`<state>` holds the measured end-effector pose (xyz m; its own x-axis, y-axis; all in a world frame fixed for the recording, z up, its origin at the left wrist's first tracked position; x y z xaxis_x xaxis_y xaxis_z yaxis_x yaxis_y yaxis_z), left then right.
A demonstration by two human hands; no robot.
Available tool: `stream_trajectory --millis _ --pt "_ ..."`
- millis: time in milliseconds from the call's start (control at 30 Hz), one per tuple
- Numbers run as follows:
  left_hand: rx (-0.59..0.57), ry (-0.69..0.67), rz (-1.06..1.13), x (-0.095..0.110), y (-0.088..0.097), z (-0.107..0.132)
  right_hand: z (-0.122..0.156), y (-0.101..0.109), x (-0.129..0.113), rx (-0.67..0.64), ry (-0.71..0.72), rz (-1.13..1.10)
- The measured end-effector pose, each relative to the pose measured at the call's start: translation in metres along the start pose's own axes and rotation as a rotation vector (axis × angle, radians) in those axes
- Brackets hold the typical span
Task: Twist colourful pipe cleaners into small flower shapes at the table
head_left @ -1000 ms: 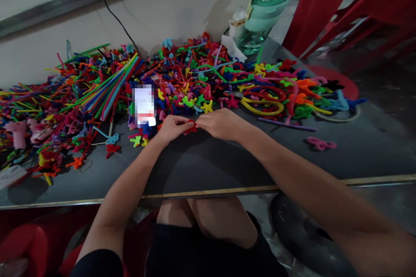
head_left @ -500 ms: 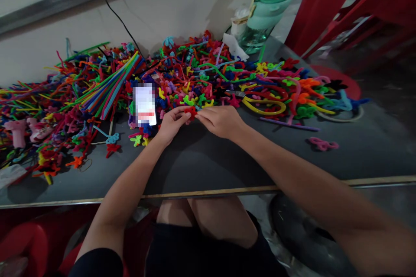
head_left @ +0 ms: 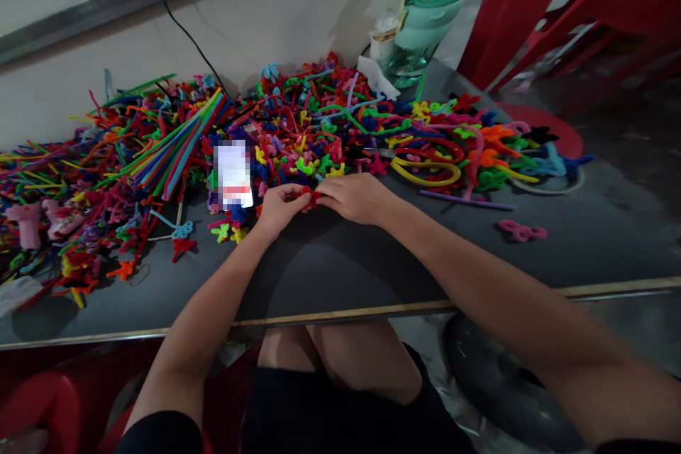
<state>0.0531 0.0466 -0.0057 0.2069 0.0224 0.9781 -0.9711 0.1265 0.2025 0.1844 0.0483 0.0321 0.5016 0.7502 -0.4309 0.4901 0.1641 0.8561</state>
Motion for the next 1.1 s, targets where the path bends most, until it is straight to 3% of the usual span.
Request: stream_trajectory --millis 300,633,800,967,1100 --pt "-0.063 0.057 -0.087 0.001 0.0 0.0 0.003 -0.004 -0.007 0.059 0.152 0.134" --pt "-0.076 0.035 -0.121 0.002 0.001 0.001 0.001 -0.007 -0.004 0.004 0.053 0.1" --pt "-0.026 -0.05 -0.005 0.0 0.0 -0.001 0.002 0.0 0.003 0.109 -0.058 0.142" --pt "0.083 -0.109 -0.017 -0.001 0.004 -0.001 0.002 0.0 0.002 0.077 -0.018 0.073" --pt "0.081 -0.136 -0.068 0.003 0.006 -0.001 0.002 0.006 0.005 0.137 -0.029 0.029"
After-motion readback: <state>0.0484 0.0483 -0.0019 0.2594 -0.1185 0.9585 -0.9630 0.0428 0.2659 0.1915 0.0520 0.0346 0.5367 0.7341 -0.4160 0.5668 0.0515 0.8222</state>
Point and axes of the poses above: each hand's wrist, its own z-axis away from the middle knuckle, its own y-axis out of the back of the hand, x = y × z, the point moved 7 cm from there along -z, towards the middle knuckle, and after that the axes turned 12 degrees about -z, right-handed, at the moved point
